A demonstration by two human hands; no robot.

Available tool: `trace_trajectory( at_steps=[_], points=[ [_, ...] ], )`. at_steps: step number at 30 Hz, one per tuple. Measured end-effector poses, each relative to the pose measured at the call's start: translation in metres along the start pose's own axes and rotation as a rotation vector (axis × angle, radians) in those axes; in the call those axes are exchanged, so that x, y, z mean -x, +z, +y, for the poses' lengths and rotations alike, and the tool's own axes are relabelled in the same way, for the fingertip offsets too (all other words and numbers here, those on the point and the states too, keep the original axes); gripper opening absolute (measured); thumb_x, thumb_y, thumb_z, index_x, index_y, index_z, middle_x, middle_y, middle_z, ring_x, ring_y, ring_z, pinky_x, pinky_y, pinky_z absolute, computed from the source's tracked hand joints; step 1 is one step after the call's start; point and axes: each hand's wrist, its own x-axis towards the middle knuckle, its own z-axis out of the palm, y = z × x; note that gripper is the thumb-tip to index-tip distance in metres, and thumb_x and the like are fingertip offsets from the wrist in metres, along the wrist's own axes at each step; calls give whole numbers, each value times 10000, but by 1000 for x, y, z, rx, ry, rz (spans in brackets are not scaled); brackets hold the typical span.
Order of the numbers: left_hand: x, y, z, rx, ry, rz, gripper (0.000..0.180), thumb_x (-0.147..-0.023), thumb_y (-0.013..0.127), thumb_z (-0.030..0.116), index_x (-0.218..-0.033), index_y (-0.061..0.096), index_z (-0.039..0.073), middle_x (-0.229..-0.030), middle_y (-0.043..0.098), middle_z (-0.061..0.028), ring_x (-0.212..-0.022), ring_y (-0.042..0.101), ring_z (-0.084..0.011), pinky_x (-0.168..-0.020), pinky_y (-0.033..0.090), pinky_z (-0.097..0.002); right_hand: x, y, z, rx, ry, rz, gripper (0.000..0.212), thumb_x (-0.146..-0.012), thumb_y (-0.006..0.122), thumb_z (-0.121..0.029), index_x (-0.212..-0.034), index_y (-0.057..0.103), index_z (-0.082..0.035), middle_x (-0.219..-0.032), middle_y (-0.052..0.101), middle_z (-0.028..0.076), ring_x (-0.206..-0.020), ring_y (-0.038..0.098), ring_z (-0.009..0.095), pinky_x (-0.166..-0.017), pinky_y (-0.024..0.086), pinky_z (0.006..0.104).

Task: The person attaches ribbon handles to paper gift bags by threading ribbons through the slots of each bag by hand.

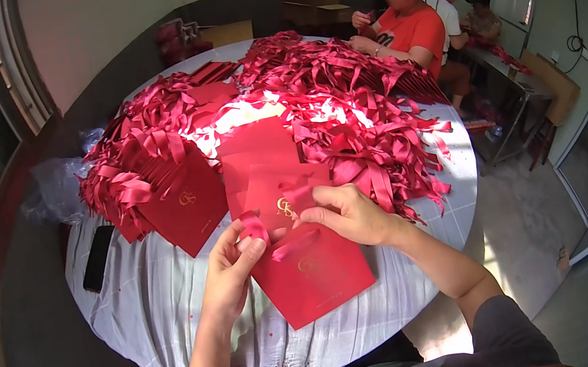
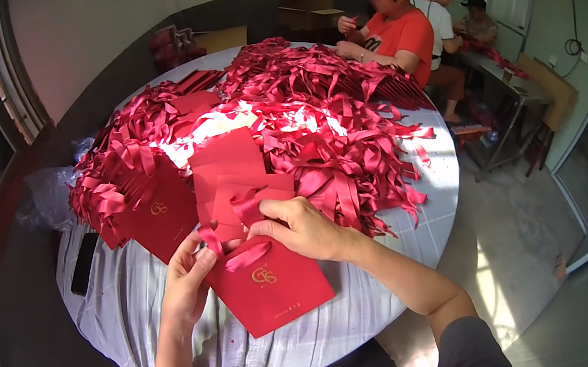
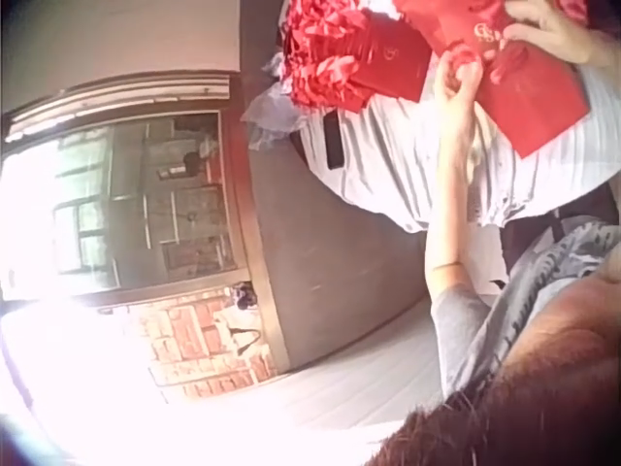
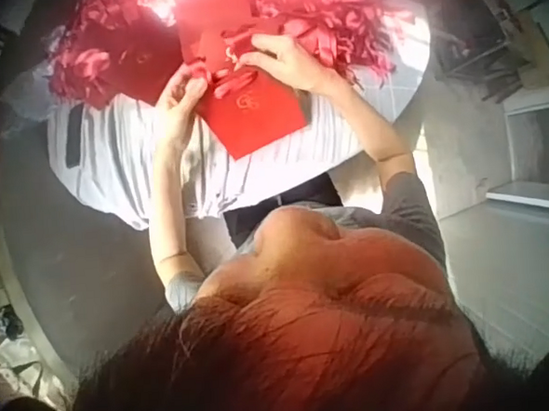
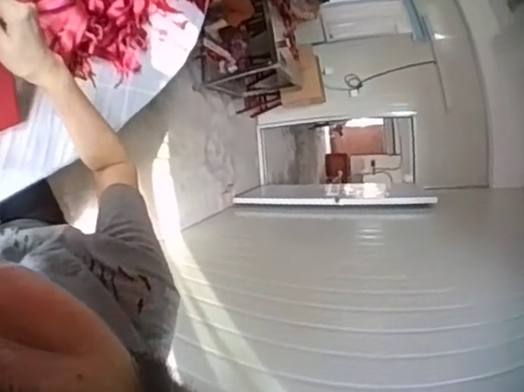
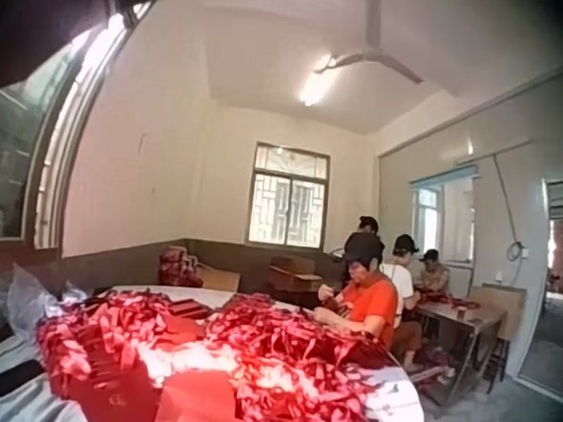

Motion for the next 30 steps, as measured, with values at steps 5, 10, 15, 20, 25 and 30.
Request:
trace_trajectory(
  at_steps=[5,10,15,20,25,30],
  points=[
    [-9,4,20,-204,61,30,381,-893,589,31,-1252,469,-4,-1020,676,-139,-952,663,-210,-878,508,-321,3,3,-8,-23,-124,-13,89,-891,623,-54,-907,607,32,-692,575,61,-636,531,61,-566,432,259],
    [-19,20,32,-205,161,75,565,-923,525,16,-1418,254,21,-1011,659,-171,-898,673,-233,-816,537,-332,4,4,-4,5,-97,-65,114,-892,620,-39,-988,604,21,-670,525,24,-616,494,46,-548,413,254],
    [-26,19,19,-176,222,49,658,-928,469,-25,-1482,140,106,-1133,600,-224,-891,670,-245,-784,548,-327,1,7,-8,-352,40,-79,183,-884,626,-56,-1047,582,15,-893,661,49,-824,638,125,-758,500,256],
    [-29,23,14,-200,267,-6,651,-939,458,-9,-1488,124,99,-1145,593,-223,-818,660,-213,-718,550,-309,-2,2,-9,-652,130,-72,168,-914,608,-91,-1037,604,24,-967,670,66,-937,633,118,-865,488,251],
    [-30,25,15,-224,254,-16,582,-968,452,65,-1479,174,79,-1212,571,-206,-771,650,-176,-642,535,-267,-2,3,-9,-630,138,-8,204,-922,603,-113,-1074,588,21,-972,678,77,-912,637,118,-845,494,255],
    [-29,37,12,-237,324,53,543,-991,431,117,-1477,193,75,-1365,472,-199,-734,647,-164,-608,532,-247,0,-2,-13,-692,143,89,221,-932,585,-119,-1109,576,12,-937,679,92,-908,640,136,-829,496,262]
  ],
)
